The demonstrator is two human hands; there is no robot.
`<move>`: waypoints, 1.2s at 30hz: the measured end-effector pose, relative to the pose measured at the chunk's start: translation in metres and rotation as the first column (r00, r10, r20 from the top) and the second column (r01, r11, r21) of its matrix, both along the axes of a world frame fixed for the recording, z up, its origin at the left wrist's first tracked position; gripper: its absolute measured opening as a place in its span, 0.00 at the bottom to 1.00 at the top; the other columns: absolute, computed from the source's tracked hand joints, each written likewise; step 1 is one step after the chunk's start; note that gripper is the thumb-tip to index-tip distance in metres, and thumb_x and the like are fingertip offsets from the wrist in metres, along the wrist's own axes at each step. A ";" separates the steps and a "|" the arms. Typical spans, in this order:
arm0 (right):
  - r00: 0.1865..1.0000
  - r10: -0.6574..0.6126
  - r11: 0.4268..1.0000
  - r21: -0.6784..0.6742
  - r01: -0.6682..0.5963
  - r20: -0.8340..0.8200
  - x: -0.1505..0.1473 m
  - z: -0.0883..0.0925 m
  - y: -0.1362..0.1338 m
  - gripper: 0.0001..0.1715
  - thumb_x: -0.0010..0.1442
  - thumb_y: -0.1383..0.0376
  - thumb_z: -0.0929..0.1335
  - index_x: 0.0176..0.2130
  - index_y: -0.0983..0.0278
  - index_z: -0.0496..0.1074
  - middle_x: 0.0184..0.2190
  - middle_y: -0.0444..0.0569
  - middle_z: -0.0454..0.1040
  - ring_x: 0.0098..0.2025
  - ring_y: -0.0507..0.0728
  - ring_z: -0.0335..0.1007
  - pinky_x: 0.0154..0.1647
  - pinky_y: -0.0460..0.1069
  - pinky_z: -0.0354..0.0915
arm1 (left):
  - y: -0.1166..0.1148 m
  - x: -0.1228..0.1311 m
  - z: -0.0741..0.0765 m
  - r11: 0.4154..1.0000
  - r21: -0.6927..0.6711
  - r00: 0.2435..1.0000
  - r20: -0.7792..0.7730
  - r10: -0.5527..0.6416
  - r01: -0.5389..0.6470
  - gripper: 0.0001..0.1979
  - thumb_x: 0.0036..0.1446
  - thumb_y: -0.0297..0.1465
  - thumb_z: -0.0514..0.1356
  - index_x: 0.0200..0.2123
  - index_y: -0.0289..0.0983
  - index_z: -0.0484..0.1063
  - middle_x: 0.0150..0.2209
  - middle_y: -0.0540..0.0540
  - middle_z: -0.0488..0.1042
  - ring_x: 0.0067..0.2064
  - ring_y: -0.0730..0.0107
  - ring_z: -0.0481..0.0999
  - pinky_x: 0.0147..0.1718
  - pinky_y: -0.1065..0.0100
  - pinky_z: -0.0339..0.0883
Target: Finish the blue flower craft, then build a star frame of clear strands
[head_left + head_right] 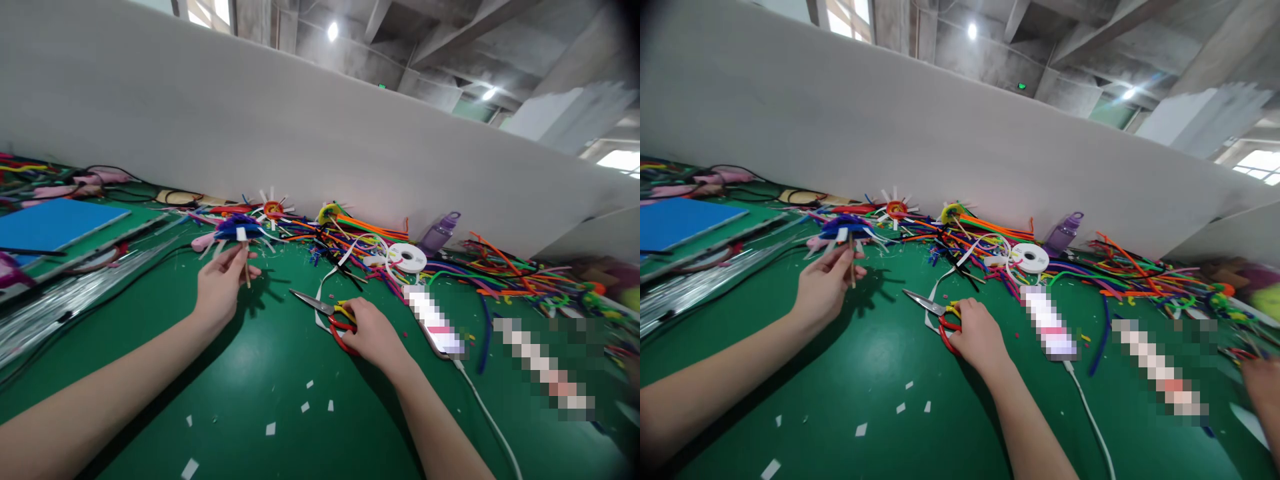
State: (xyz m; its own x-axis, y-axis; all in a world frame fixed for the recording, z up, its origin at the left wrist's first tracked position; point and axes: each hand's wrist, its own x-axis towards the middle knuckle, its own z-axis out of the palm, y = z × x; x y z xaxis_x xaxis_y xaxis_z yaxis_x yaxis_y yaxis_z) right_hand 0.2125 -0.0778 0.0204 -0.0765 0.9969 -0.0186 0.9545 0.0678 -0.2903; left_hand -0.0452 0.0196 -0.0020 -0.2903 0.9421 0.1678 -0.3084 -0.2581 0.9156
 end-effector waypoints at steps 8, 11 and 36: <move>1.000 0.010 1.000 0.005 -0.010 -0.009 0.000 -0.002 0.001 0.19 0.48 0.70 0.66 0.44 0.66 0.68 0.42 0.53 0.69 0.47 0.58 0.65 0.47 0.50 0.61 | 0.024 -0.013 0.011 0.996 -0.087 0.999 0.039 0.006 -0.003 0.10 0.47 0.33 0.65 0.34 0.35 0.74 0.30 0.49 0.74 0.21 0.78 0.71 0.19 0.76 0.64; 1.000 0.017 1.000 0.015 -0.017 -0.012 0.001 -0.004 0.002 0.21 0.48 0.71 0.66 0.45 0.65 0.68 0.42 0.53 0.69 0.47 0.58 0.65 0.48 0.51 0.61 | 0.035 -0.018 0.020 0.995 -0.092 1.000 -0.009 -0.029 0.028 0.09 0.47 0.33 0.64 0.32 0.35 0.73 0.31 0.48 0.74 0.21 0.78 0.70 0.18 0.76 0.63; 0.997 0.063 0.998 0.018 -0.063 -0.049 0.001 -0.002 0.005 0.20 0.49 0.72 0.65 0.44 0.66 0.67 0.44 0.53 0.68 0.47 0.58 0.64 0.49 0.50 0.61 | 0.066 0.062 0.050 0.797 -0.359 0.795 -0.199 -0.573 0.485 0.05 0.53 0.28 0.63 0.33 0.32 0.72 0.23 0.50 0.70 0.23 0.78 0.70 0.23 0.75 0.63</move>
